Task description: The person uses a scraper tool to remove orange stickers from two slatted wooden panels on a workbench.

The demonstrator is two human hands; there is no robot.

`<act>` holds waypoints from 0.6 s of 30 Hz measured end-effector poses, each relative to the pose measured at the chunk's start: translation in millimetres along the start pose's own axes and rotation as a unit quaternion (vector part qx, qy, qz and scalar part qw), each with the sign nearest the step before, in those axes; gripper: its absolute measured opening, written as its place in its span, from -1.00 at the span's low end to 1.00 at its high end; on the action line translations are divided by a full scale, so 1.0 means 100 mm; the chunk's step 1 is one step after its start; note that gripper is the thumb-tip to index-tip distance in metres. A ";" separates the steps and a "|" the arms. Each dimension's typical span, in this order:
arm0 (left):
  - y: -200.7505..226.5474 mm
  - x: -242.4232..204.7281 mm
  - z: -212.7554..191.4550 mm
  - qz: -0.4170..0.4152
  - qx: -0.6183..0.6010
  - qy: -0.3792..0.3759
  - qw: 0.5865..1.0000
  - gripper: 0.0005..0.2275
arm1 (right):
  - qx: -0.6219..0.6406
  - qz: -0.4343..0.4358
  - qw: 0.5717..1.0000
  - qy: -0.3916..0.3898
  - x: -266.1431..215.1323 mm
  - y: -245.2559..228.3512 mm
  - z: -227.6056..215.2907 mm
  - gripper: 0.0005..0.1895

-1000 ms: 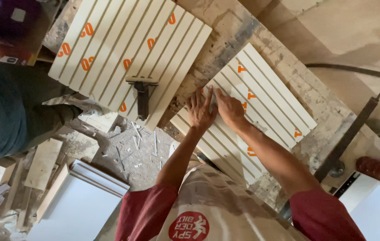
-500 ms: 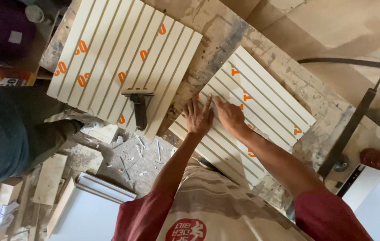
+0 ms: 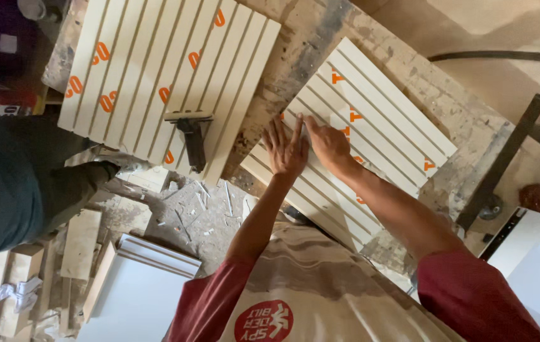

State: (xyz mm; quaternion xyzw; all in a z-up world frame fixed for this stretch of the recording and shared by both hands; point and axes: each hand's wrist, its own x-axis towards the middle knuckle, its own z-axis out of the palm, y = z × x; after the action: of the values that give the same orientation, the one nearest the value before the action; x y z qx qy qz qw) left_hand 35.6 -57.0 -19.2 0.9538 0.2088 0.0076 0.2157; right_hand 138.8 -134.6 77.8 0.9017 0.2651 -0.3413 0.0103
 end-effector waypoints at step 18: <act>-0.13 -0.15 -0.01 0.055 0.031 0.077 0.995 -0.41 | -0.046 -0.049 0.997 0.030 -0.07 0.33 0.40 -0.65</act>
State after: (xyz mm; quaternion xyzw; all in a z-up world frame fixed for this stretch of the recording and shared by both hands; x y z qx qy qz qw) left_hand 17.0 -51.9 -22.9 0.9667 0.1725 0.0866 0.1682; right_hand 125.7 -174.6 46.0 0.8960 0.3250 -0.3015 0.0268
